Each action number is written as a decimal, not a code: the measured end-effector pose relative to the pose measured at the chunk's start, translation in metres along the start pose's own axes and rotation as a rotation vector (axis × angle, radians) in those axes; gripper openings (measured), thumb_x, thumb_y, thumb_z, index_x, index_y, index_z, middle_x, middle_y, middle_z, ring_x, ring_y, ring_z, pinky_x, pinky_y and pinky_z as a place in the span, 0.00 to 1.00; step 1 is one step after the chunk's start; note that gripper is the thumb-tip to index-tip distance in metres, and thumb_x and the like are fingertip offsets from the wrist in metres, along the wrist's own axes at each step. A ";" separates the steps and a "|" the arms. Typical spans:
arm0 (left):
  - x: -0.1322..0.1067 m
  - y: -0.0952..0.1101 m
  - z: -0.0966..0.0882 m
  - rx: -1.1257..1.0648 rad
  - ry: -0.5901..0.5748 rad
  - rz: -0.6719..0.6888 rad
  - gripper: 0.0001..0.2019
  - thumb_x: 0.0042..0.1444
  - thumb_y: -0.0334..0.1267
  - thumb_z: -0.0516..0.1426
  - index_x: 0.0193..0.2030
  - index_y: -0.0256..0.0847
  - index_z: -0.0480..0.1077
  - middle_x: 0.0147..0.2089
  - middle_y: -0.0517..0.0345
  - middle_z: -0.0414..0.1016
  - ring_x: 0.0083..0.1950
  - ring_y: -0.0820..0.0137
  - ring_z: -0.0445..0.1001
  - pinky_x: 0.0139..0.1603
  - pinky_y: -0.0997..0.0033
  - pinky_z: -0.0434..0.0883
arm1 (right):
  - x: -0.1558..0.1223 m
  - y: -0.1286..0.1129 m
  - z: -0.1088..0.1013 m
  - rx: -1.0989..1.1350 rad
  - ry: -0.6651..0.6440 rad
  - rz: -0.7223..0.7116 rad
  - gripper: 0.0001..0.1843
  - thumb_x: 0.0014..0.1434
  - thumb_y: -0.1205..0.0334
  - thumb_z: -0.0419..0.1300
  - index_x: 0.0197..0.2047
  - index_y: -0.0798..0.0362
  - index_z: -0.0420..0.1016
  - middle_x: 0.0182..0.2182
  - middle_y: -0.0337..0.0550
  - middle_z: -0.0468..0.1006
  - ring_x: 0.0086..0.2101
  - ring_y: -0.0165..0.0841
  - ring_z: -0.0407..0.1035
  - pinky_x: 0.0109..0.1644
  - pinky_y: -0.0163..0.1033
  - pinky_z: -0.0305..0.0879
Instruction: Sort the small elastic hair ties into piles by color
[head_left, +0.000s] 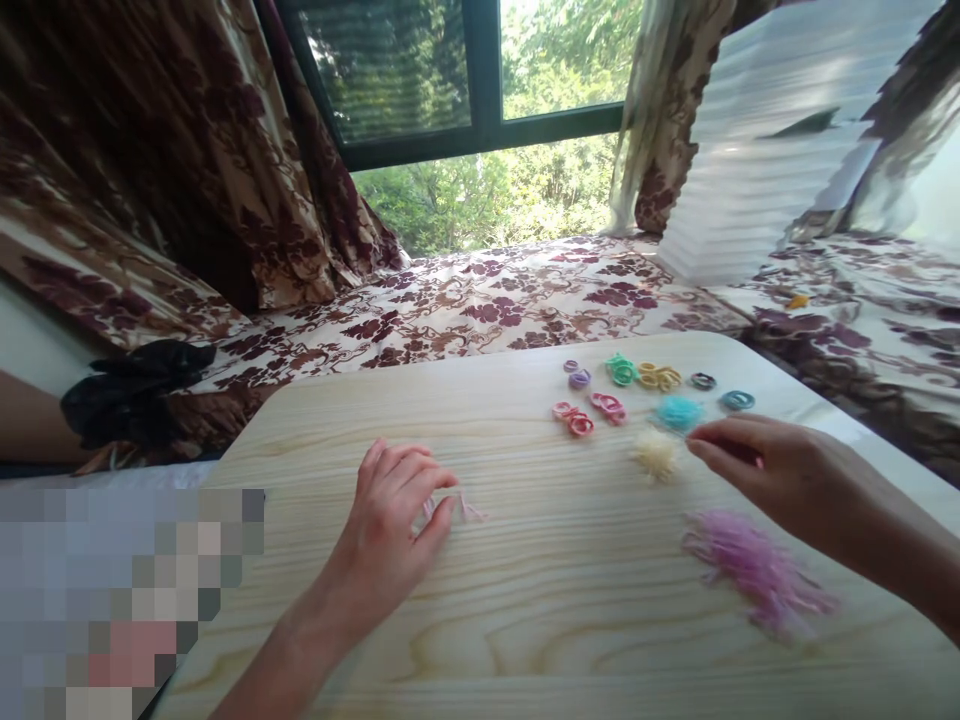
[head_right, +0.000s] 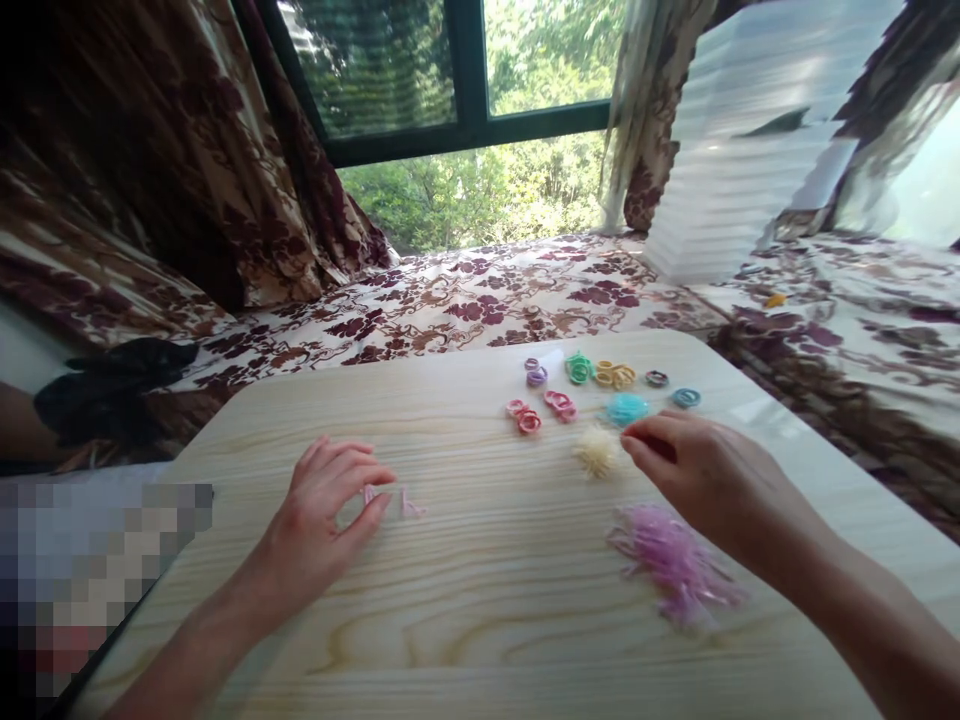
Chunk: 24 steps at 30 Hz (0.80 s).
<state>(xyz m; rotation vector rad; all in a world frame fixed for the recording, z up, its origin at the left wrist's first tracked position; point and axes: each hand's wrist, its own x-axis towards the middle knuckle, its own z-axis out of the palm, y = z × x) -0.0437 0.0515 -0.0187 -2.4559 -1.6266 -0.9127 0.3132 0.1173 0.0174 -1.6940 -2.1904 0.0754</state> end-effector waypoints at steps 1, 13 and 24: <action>0.000 -0.001 0.000 0.001 0.003 0.002 0.07 0.60 0.29 0.54 0.40 0.44 0.70 0.40 0.59 0.76 0.53 0.62 0.70 0.66 0.46 0.52 | 0.002 -0.002 0.002 -0.006 -0.009 -0.002 0.14 0.59 0.54 0.54 0.31 0.46 0.79 0.31 0.43 0.82 0.30 0.40 0.75 0.31 0.41 0.65; 0.001 -0.005 -0.006 -0.013 0.035 -0.018 0.06 0.59 0.29 0.54 0.39 0.44 0.70 0.39 0.59 0.76 0.53 0.62 0.70 0.67 0.45 0.51 | -0.010 -0.029 -0.018 -0.042 0.274 -0.308 0.18 0.65 0.48 0.49 0.36 0.45 0.76 0.26 0.42 0.79 0.17 0.30 0.68 0.18 0.35 0.59; 0.004 -0.014 -0.017 0.025 -0.037 -0.128 0.07 0.60 0.28 0.54 0.38 0.43 0.72 0.39 0.60 0.76 0.52 0.63 0.69 0.65 0.49 0.54 | -0.011 -0.145 0.062 0.179 -0.100 -0.591 0.14 0.57 0.73 0.52 0.23 0.50 0.67 0.22 0.38 0.71 0.19 0.30 0.67 0.22 0.35 0.54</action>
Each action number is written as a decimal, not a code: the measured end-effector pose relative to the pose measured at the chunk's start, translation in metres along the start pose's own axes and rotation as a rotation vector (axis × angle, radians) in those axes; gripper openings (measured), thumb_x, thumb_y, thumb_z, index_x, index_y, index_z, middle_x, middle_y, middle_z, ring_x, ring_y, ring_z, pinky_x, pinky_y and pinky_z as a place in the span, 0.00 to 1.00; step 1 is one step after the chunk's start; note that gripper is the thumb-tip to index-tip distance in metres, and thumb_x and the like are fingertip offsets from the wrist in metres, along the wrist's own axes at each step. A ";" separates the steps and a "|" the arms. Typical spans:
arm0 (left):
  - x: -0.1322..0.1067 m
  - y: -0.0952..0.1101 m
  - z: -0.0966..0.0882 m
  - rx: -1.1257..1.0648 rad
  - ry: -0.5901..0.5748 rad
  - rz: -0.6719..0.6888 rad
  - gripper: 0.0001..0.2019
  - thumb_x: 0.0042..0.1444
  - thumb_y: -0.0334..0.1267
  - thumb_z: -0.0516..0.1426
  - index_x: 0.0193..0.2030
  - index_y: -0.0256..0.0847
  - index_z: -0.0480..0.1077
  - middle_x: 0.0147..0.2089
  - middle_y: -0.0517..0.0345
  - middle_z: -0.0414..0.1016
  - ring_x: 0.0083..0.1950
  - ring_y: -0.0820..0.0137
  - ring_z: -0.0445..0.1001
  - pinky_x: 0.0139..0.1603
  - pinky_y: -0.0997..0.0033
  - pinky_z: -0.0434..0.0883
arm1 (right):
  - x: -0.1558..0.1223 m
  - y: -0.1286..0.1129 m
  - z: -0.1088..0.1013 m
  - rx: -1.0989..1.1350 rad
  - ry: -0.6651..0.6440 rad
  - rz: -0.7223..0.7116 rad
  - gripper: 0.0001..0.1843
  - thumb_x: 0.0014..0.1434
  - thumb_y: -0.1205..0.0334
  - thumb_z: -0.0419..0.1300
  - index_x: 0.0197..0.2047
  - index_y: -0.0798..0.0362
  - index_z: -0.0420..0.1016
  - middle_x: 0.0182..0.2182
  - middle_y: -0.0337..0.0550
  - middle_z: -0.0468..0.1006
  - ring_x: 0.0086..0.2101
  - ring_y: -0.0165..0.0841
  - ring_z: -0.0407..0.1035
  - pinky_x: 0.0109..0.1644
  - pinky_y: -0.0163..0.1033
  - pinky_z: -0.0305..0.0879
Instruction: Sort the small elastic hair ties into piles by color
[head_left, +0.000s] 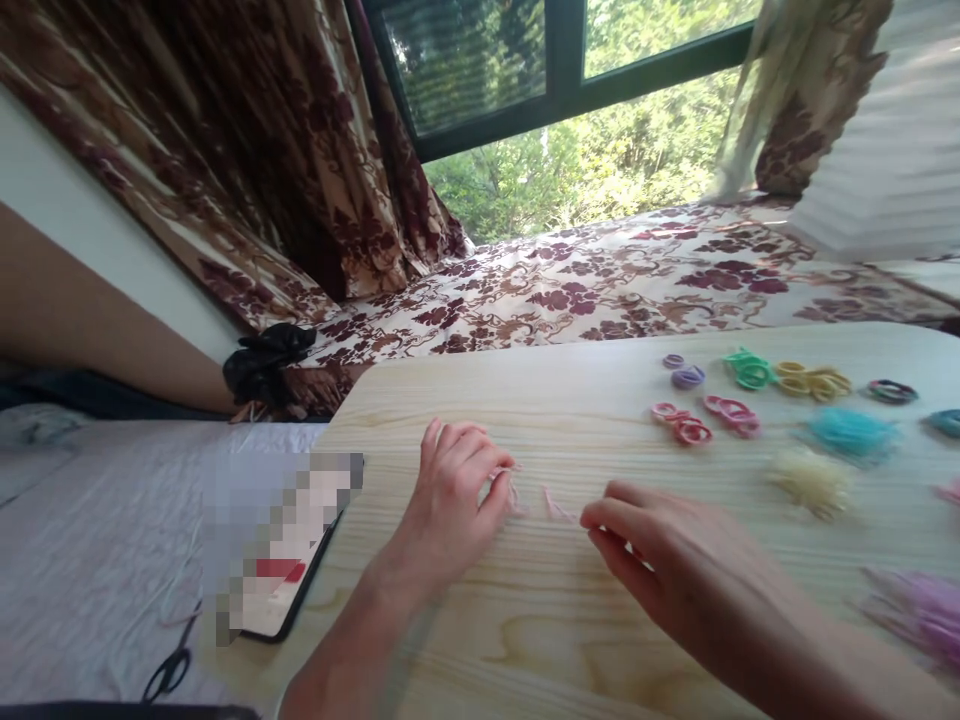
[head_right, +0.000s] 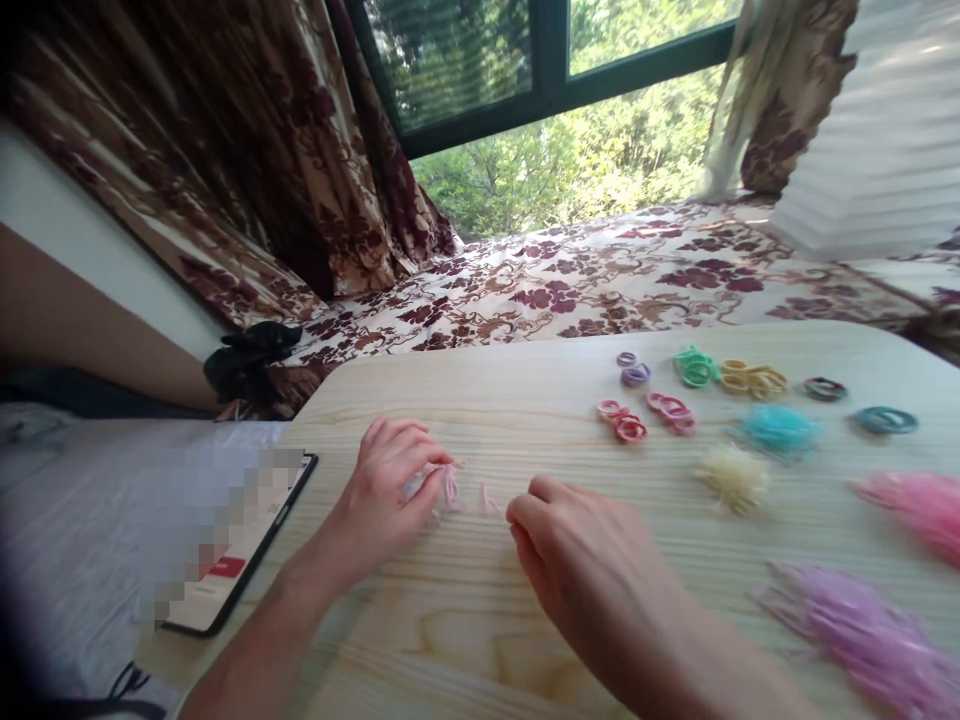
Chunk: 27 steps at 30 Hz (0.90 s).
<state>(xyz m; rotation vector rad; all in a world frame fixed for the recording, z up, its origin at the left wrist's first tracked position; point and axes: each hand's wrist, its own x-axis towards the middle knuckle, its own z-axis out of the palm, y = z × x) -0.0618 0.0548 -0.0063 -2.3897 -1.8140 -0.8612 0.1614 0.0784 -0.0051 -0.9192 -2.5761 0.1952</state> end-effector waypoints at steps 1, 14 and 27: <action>0.000 -0.003 -0.002 0.013 0.010 -0.010 0.07 0.60 0.28 0.54 0.38 0.43 0.72 0.39 0.59 0.75 0.52 0.63 0.69 0.64 0.50 0.55 | 0.001 0.002 0.005 0.024 -0.029 0.016 0.13 0.57 0.72 0.52 0.24 0.50 0.68 0.23 0.38 0.72 0.20 0.30 0.67 0.22 0.35 0.55; -0.001 -0.015 -0.018 0.152 -0.039 -0.118 0.07 0.59 0.28 0.56 0.37 0.42 0.73 0.40 0.58 0.75 0.54 0.62 0.67 0.63 0.48 0.56 | -0.005 0.005 0.016 0.146 0.103 0.009 0.17 0.66 0.65 0.47 0.26 0.48 0.66 0.22 0.36 0.71 0.21 0.28 0.70 0.22 0.31 0.62; -0.005 -0.004 -0.027 -0.041 -0.237 -0.058 0.08 0.54 0.26 0.57 0.31 0.44 0.72 0.40 0.59 0.75 0.53 0.64 0.68 0.63 0.54 0.61 | -0.005 0.008 0.018 0.156 0.136 0.000 0.14 0.65 0.64 0.49 0.28 0.47 0.68 0.22 0.36 0.73 0.21 0.28 0.71 0.21 0.31 0.62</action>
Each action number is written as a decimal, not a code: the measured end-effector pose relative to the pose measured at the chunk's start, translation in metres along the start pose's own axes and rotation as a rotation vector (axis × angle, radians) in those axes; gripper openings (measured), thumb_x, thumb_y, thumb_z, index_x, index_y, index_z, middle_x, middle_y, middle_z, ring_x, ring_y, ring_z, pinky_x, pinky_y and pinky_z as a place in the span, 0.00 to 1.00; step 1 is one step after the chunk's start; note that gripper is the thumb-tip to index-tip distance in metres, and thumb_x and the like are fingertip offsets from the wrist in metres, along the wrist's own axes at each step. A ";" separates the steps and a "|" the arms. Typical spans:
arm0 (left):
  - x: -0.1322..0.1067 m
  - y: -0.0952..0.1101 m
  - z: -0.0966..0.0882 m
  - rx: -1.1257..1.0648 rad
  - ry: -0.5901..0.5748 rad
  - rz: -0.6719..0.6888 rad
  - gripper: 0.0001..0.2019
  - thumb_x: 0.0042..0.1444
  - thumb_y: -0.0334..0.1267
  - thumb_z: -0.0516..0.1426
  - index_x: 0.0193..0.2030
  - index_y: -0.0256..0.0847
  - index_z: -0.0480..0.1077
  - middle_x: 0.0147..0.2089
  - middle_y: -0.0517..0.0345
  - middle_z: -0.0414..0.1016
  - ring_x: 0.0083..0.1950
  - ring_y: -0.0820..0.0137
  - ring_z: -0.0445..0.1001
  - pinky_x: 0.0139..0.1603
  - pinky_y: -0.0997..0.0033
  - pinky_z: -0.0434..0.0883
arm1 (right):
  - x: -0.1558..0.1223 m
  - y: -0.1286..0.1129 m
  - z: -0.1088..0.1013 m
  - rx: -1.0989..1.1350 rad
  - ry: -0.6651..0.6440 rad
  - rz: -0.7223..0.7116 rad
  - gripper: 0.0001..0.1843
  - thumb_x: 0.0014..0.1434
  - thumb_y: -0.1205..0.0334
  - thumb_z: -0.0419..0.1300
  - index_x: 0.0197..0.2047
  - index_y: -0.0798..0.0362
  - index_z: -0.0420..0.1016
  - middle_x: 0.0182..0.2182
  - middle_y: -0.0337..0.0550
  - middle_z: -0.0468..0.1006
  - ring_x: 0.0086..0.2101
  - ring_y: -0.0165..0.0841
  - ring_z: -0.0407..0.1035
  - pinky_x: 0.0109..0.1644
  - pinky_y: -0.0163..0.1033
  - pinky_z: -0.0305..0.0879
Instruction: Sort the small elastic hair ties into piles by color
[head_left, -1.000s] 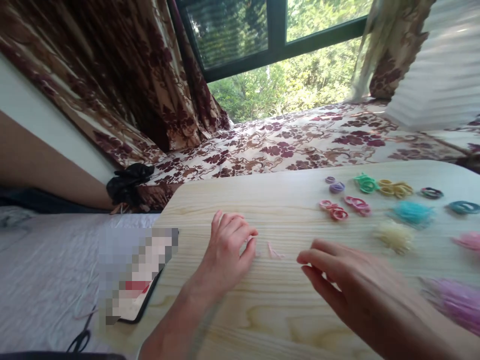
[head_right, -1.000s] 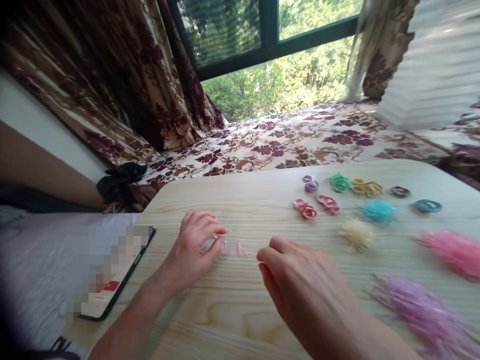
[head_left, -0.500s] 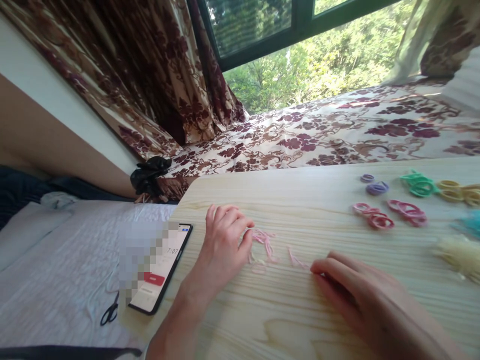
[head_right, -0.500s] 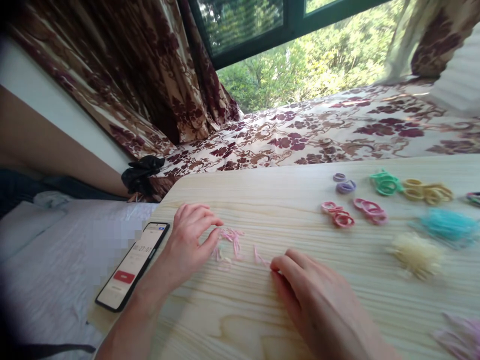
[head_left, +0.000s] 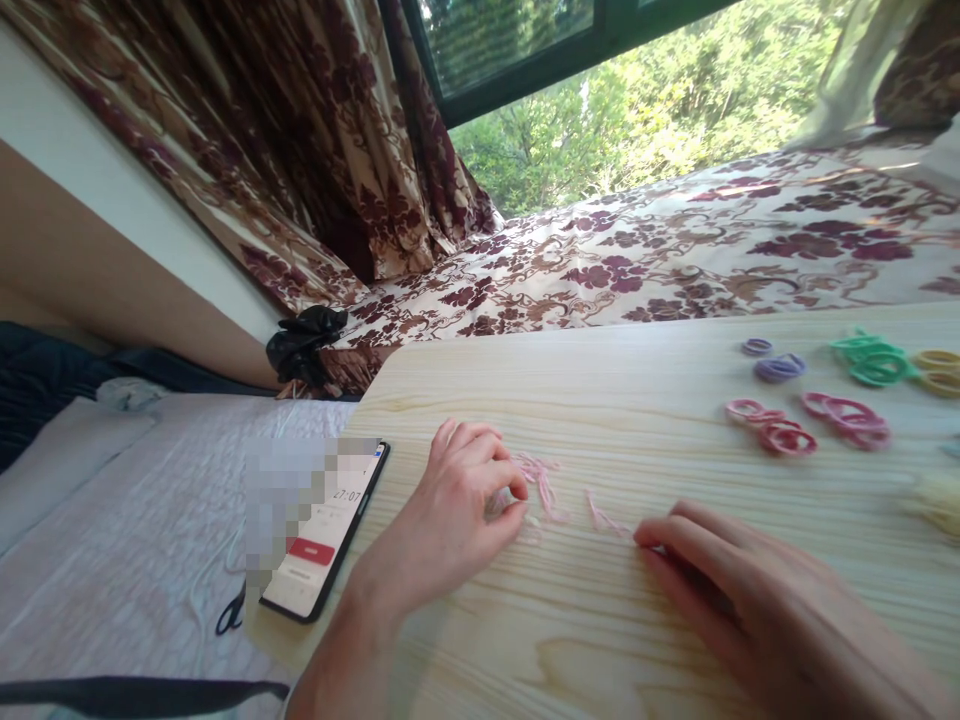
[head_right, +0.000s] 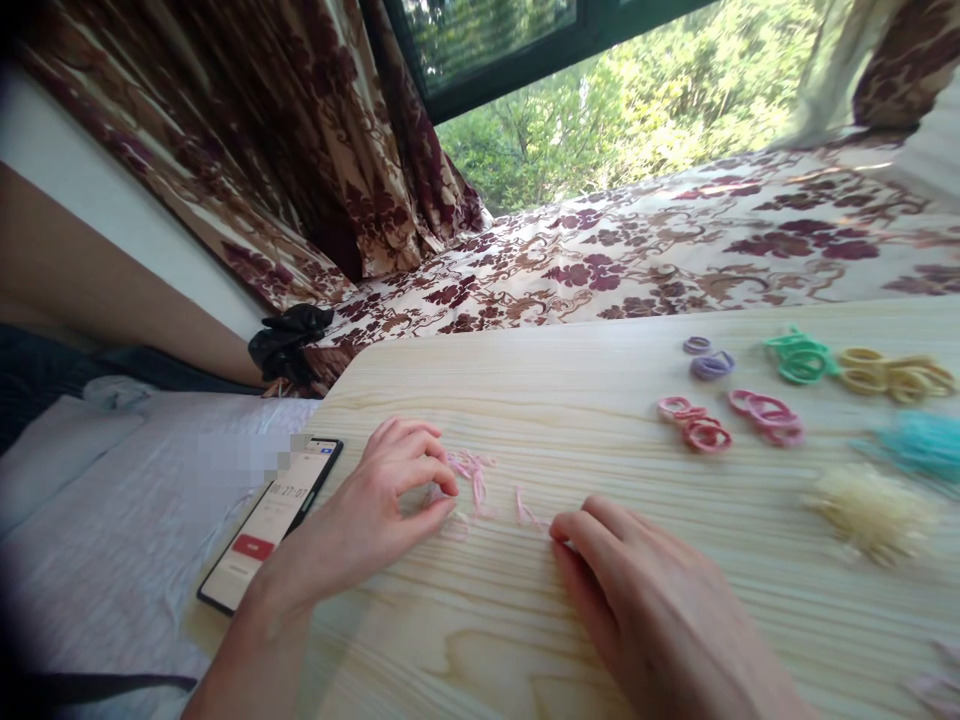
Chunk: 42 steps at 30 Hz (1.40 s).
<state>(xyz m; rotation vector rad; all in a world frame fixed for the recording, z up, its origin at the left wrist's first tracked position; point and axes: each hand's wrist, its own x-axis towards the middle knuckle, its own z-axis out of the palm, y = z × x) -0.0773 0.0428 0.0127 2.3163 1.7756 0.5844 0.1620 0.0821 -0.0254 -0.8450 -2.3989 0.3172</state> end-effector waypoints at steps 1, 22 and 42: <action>0.001 0.002 0.002 -0.003 0.006 0.014 0.07 0.56 0.27 0.57 0.32 0.44 0.73 0.40 0.59 0.75 0.53 0.64 0.68 0.64 0.52 0.61 | 0.000 0.000 0.001 0.002 0.004 0.007 0.12 0.64 0.64 0.49 0.30 0.47 0.69 0.23 0.36 0.74 0.22 0.28 0.72 0.22 0.31 0.63; 0.005 0.025 0.029 0.028 0.046 0.161 0.12 0.62 0.29 0.52 0.49 0.44 0.72 0.45 0.55 0.75 0.60 0.62 0.65 0.70 0.43 0.49 | 0.002 0.000 0.006 -0.045 -0.025 0.082 0.17 0.66 0.66 0.46 0.29 0.50 0.70 0.24 0.37 0.72 0.23 0.28 0.70 0.25 0.32 0.59; 0.005 0.036 0.026 -0.074 0.159 0.149 0.08 0.61 0.33 0.55 0.37 0.45 0.76 0.37 0.59 0.76 0.54 0.64 0.69 0.69 0.44 0.49 | 0.012 -0.008 -0.011 0.466 -0.013 0.284 0.13 0.63 0.58 0.52 0.29 0.50 0.73 0.22 0.37 0.73 0.23 0.28 0.67 0.25 0.31 0.65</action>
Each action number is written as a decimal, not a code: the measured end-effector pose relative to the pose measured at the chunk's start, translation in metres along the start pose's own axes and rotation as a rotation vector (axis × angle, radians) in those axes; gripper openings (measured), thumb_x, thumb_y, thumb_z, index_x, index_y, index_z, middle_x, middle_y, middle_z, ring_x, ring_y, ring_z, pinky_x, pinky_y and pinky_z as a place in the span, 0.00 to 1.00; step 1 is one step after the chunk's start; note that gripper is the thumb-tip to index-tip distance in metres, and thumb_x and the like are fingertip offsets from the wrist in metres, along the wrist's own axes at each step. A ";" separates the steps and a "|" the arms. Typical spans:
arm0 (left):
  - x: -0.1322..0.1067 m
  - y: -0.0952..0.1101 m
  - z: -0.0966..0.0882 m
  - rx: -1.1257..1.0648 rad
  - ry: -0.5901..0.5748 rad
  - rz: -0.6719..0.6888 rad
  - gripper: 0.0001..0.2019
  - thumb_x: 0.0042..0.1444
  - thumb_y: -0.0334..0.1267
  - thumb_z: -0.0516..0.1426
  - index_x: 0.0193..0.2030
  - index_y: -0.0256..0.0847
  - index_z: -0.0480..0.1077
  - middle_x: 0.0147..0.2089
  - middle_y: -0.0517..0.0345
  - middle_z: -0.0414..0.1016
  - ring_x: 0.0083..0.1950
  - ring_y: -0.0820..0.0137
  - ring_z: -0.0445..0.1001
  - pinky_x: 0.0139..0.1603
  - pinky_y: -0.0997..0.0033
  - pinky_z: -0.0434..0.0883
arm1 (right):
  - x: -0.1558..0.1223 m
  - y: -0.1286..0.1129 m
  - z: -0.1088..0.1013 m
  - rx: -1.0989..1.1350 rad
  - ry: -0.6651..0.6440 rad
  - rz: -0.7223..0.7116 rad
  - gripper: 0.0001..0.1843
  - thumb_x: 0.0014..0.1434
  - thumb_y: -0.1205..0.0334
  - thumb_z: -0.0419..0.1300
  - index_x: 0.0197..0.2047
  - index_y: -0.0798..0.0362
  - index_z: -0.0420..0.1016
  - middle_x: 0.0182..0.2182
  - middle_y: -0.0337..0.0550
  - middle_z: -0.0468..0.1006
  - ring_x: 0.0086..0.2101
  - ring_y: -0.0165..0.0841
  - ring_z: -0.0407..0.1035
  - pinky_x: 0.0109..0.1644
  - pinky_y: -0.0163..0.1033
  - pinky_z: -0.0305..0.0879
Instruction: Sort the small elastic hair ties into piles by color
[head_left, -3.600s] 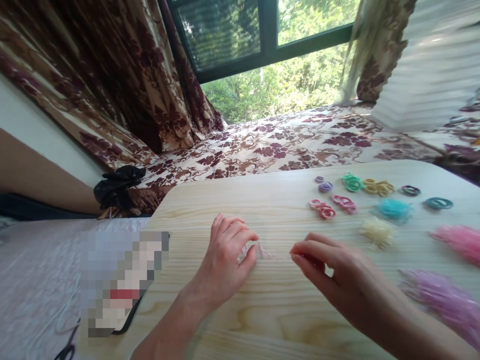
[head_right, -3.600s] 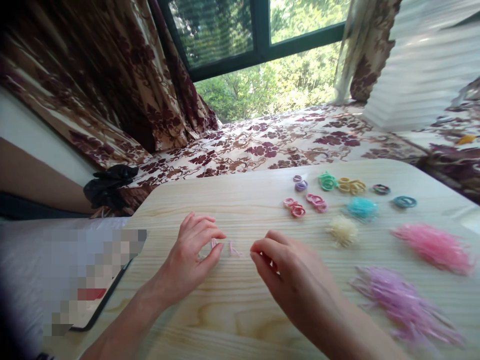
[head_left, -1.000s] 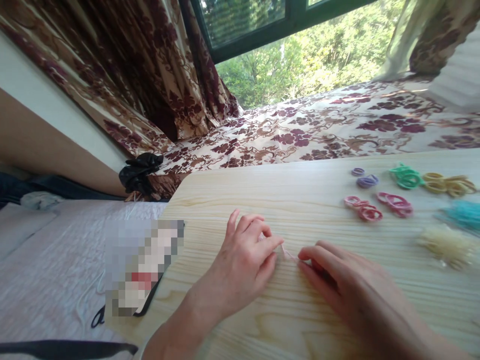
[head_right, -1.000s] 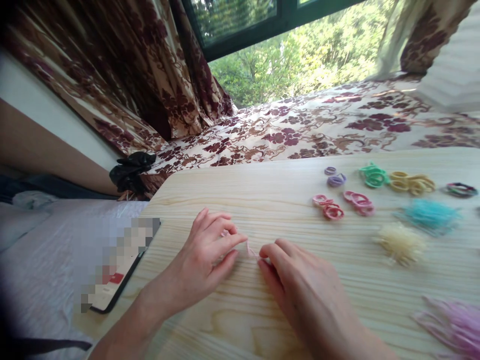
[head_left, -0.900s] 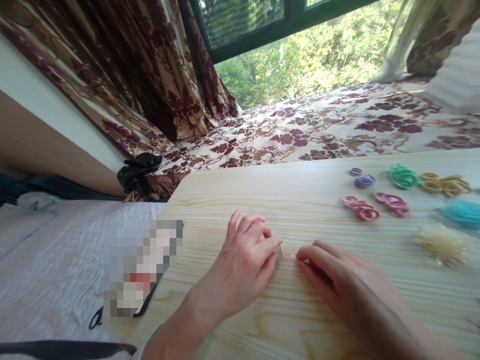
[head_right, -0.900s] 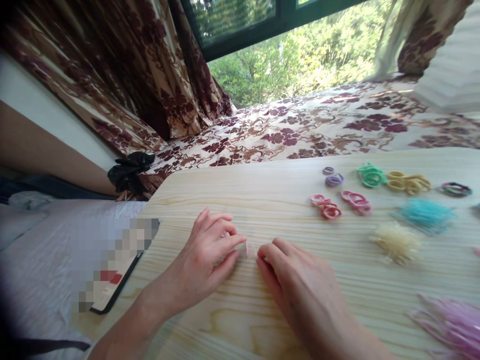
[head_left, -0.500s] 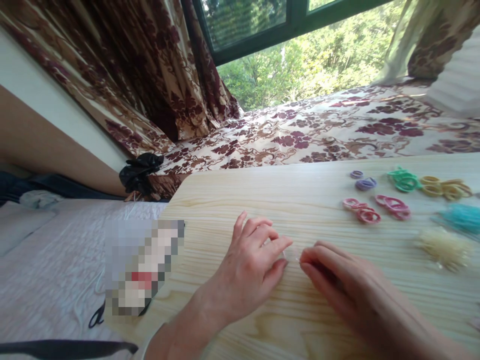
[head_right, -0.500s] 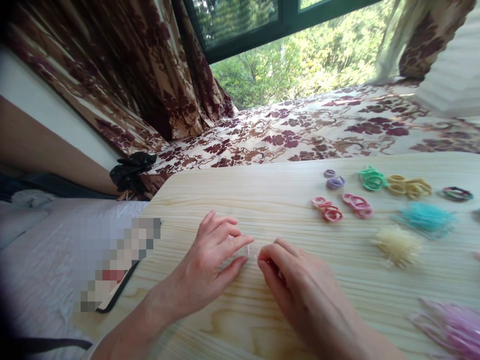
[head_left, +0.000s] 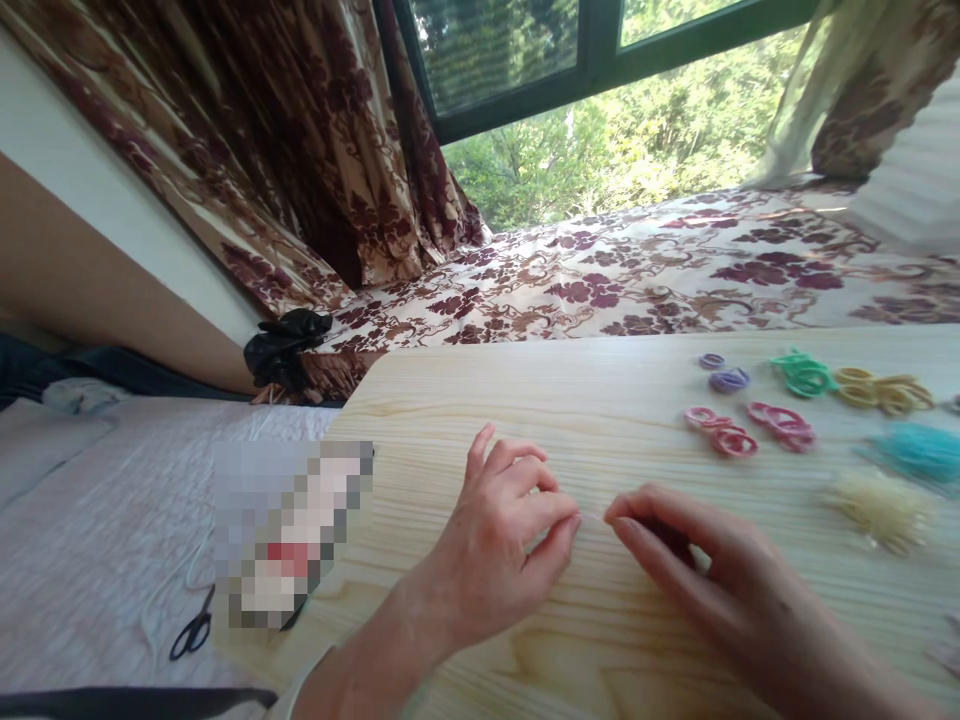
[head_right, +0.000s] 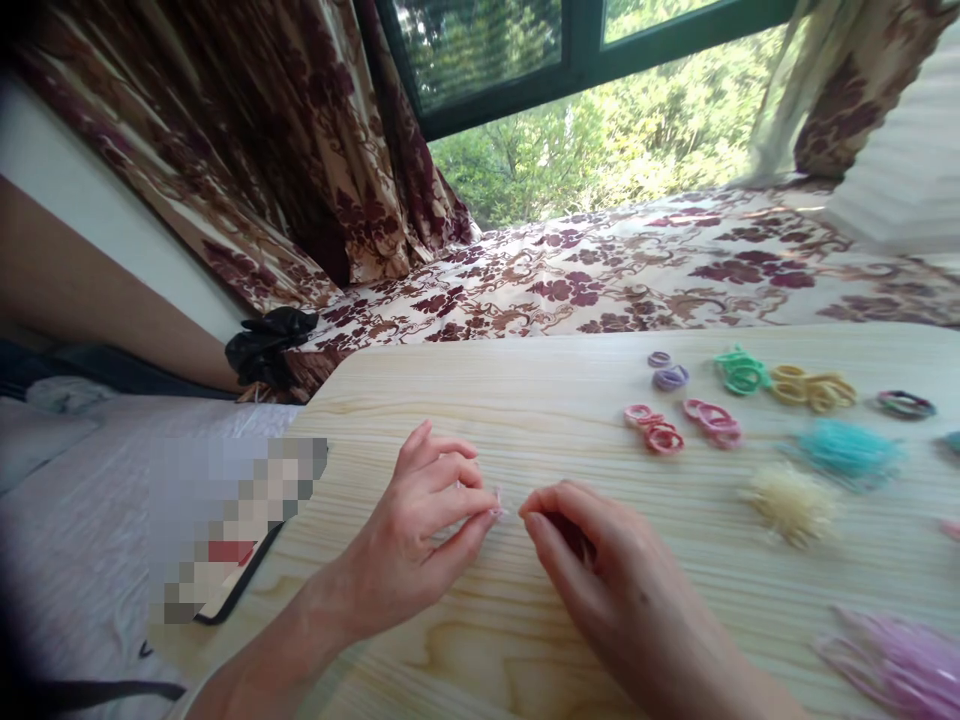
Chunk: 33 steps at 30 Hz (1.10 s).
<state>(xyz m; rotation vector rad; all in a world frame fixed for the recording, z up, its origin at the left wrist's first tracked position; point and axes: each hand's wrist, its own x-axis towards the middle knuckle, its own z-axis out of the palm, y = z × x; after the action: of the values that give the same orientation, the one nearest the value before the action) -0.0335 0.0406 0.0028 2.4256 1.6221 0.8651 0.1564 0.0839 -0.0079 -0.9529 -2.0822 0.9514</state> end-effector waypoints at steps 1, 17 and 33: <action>0.000 0.000 0.000 0.005 0.010 -0.003 0.08 0.62 0.33 0.55 0.37 0.45 0.76 0.36 0.59 0.76 0.54 0.64 0.70 0.69 0.44 0.49 | -0.001 0.002 0.000 -0.055 0.050 -0.054 0.11 0.63 0.59 0.53 0.32 0.50 0.74 0.23 0.37 0.74 0.23 0.28 0.68 0.25 0.31 0.66; 0.001 0.001 0.003 0.059 0.037 0.042 0.09 0.63 0.33 0.54 0.36 0.43 0.75 0.35 0.59 0.75 0.50 0.65 0.70 0.70 0.43 0.48 | -0.002 0.006 0.004 -0.213 0.183 -0.304 0.07 0.63 0.65 0.57 0.44 0.50 0.73 0.29 0.38 0.73 0.24 0.24 0.67 0.25 0.27 0.66; 0.015 -0.009 0.011 0.254 -0.116 -0.099 0.09 0.59 0.30 0.55 0.36 0.45 0.76 0.39 0.57 0.77 0.54 0.62 0.67 0.68 0.36 0.46 | -0.017 0.009 -0.051 -0.324 0.285 -0.297 0.13 0.65 0.54 0.55 0.32 0.48 0.76 0.26 0.39 0.75 0.24 0.28 0.69 0.27 0.32 0.65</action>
<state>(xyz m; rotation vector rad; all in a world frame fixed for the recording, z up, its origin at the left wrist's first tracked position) -0.0316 0.0607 -0.0036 2.4741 1.8899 0.5205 0.2080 0.0911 0.0074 -0.8462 -2.0868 0.3116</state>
